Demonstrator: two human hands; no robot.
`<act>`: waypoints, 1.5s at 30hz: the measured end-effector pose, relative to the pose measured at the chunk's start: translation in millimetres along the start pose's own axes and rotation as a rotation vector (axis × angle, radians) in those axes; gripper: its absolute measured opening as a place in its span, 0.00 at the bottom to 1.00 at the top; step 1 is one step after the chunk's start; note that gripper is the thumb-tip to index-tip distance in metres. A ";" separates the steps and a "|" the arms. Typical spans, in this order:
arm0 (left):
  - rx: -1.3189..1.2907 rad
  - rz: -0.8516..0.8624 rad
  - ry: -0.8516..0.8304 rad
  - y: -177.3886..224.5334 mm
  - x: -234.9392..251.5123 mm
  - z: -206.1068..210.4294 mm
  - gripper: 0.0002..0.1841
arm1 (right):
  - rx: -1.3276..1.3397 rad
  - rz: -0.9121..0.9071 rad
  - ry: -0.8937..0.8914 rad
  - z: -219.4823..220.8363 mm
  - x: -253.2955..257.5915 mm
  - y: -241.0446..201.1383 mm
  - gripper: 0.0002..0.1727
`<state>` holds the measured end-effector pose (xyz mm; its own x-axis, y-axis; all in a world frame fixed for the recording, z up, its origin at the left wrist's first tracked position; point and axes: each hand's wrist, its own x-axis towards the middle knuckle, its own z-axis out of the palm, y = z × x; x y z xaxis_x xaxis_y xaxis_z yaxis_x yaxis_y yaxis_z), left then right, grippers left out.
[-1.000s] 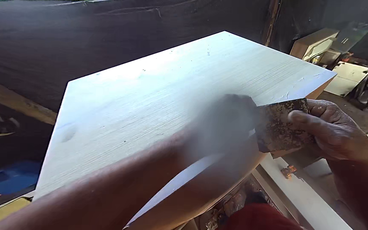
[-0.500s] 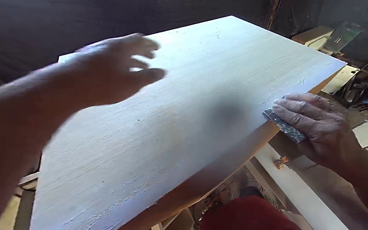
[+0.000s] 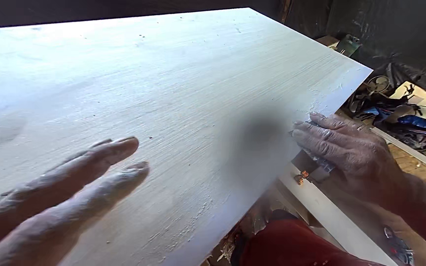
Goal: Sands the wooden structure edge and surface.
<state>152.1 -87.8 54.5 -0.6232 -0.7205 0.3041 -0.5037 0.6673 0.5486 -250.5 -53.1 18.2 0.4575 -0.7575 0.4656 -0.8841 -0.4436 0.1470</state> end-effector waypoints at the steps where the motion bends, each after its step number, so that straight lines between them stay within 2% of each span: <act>1: 0.067 0.061 -0.016 -6.1 2.6 2.3 0.40 | -0.042 0.050 -0.040 -3.1 0.9 6.0 0.29; 3: 0.177 0.083 -0.111 -12.8 7.1 3.8 0.47 | -0.121 0.174 -0.094 -7.0 2.9 16.0 0.31; 5: 0.231 0.026 -0.235 -10.9 9.4 1.7 0.53 | -0.132 0.213 -0.038 -3.3 3.8 6.2 0.29; 6: 0.224 0.070 -0.190 -20.3 4.8 7.0 0.54 | -0.102 0.189 0.006 -0.4 3.6 -6.9 0.28; 8: 0.190 0.143 -0.058 -42.2 -5.7 23.9 0.54 | -0.001 0.088 0.057 3.1 2.7 -32.0 0.23; 10: 0.215 0.099 -0.176 -28.8 1.8 13.4 0.55 | -0.010 0.081 0.046 3.2 4.5 -23.0 0.22; 12: 0.209 0.081 -0.205 -20.4 7.8 10.0 0.54 | -0.088 0.190 0.011 1.6 6.7 -1.2 0.24; 13: 0.203 0.080 -0.209 -18.5 8.6 10.4 0.54 | -0.100 0.216 0.015 0.9 6.2 -4.1 0.24; 16: 0.208 0.069 -0.217 -17.8 8.9 10.9 0.55 | 0.015 0.095 0.080 5.2 6.4 -34.9 0.20; 20: 0.230 0.093 -0.228 -18.4 12.6 6.8 0.54 | -0.005 0.203 0.095 7.8 6.2 7.4 0.21; 23: 0.237 0.055 -0.245 -14.0 12.5 6.6 0.55 | 0.092 0.090 0.154 12.1 8.1 -28.0 0.17; 24: 0.226 0.051 -0.260 -7.6 18.0 4.2 0.54 | 0.112 0.075 0.150 13.7 7.1 -26.7 0.16; 27: 0.244 0.015 -0.292 7.6 31.4 1.2 0.52 | 0.012 0.180 0.139 15.4 7.9 12.8 0.20; 28: 0.251 0.021 -0.296 3.8 26.9 1.7 0.53 | -0.005 0.195 0.147 15.0 7.9 9.0 0.20; 31: 0.238 0.055 -0.248 -10.5 14.5 6.8 0.56 | 0.058 0.085 0.163 15.6 8.5 -28.2 0.18; 32: 0.225 0.058 -0.261 -4.9 19.0 3.6 0.56 | 0.053 0.079 0.149 16.5 9.0 -21.0 0.18; 35: 0.260 0.050 -0.311 -5.2 18.7 -2.8 0.55 | -0.062 0.212 0.108 14.8 9.8 10.0 0.22; 38: 0.241 0.040 -0.303 1.4 20.3 -5.2 0.55 | 0.013 0.116 0.156 15.3 10.8 -19.3 0.19; 40: 0.266 0.062 -0.280 -7.3 14.3 -3.1 0.55 | 0.000 0.111 0.130 16.7 11.2 -2.8 0.21; 42: 0.276 0.058 -0.295 -11.2 12.3 -2.3 0.55 | -0.072 0.217 0.100 14.9 11.9 9.8 0.23; 43: 0.262 0.053 -0.306 -10.3 12.6 -3.6 0.55 | -0.079 0.231 0.109 13.3 12.7 0.4 0.23; 45: 0.235 0.050 -0.298 -7.3 12.8 -5.6 0.55 | -0.026 0.136 0.157 13.2 14.0 -23.9 0.20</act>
<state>151.2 -103.0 58.8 -0.7796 -0.6226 0.0676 -0.5702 0.7503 0.3345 -221.7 -59.5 9.7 0.3147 -0.7247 0.6130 -0.9399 -0.3280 0.0948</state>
